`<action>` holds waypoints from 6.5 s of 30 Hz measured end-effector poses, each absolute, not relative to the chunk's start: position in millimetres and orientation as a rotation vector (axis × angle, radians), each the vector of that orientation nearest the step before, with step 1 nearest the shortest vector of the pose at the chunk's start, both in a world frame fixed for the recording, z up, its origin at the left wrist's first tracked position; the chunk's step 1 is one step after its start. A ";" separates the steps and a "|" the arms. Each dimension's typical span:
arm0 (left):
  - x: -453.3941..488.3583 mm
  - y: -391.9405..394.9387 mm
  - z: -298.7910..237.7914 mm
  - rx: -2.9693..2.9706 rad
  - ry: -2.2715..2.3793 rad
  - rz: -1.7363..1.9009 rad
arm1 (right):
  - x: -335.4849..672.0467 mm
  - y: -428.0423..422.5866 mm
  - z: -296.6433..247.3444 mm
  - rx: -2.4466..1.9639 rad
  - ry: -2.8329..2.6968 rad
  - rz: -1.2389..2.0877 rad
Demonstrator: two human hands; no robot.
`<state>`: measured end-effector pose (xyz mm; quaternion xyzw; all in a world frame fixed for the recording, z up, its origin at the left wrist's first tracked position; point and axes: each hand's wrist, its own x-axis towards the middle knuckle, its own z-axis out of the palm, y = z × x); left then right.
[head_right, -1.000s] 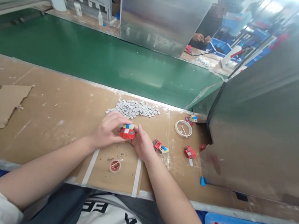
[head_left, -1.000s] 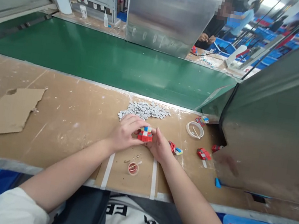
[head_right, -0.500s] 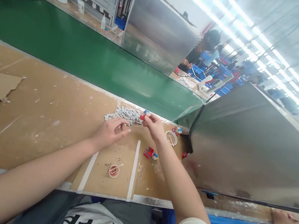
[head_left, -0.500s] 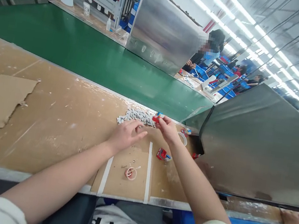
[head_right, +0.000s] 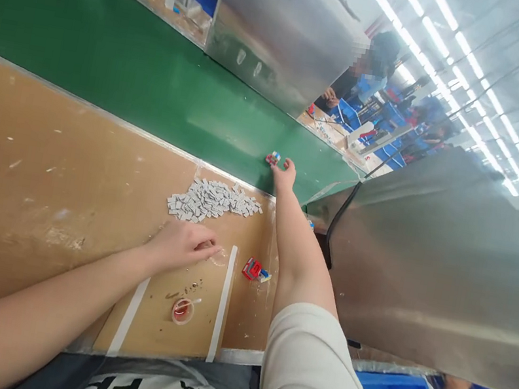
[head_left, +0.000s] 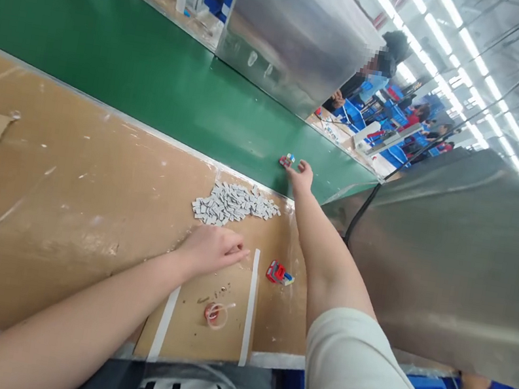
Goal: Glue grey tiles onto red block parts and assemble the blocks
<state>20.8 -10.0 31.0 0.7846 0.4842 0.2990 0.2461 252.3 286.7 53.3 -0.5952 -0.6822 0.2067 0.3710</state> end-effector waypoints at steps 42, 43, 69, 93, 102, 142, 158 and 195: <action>16.4 2.2 32.6 1.693 1.013 0.896 | 240.1 -67.9 45.2 -0.876 -2.508 0.814; 16.5 1.9 33.3 1.695 1.014 0.896 | 239.2 -68.6 45.0 -0.854 -2.521 0.802; 15.2 -0.5 39.5 1.824 1.052 0.805 | 245.2 -48.8 42.8 -1.009 -1.682 0.908; 15.2 1.7 30.1 2.006 1.080 0.747 | 232.9 -60.0 41.8 -0.577 -2.356 1.125; 15.3 -0.8 37.0 1.968 1.118 0.690 | 243.7 -46.3 39.1 -1.089 -1.637 0.634; 15.6 -1.9 47.4 1.847 1.168 0.709 | 244.7 -51.0 43.0 -0.679 -2.227 0.923; 14.3 -0.8 41.4 1.678 1.153 0.844 | 271.8 86.6 63.4 -1.593 -2.094 0.416; 14.6 -8.5 43.2 1.769 1.405 0.902 | 217.8 8.7 30.3 -1.148 -1.309 1.287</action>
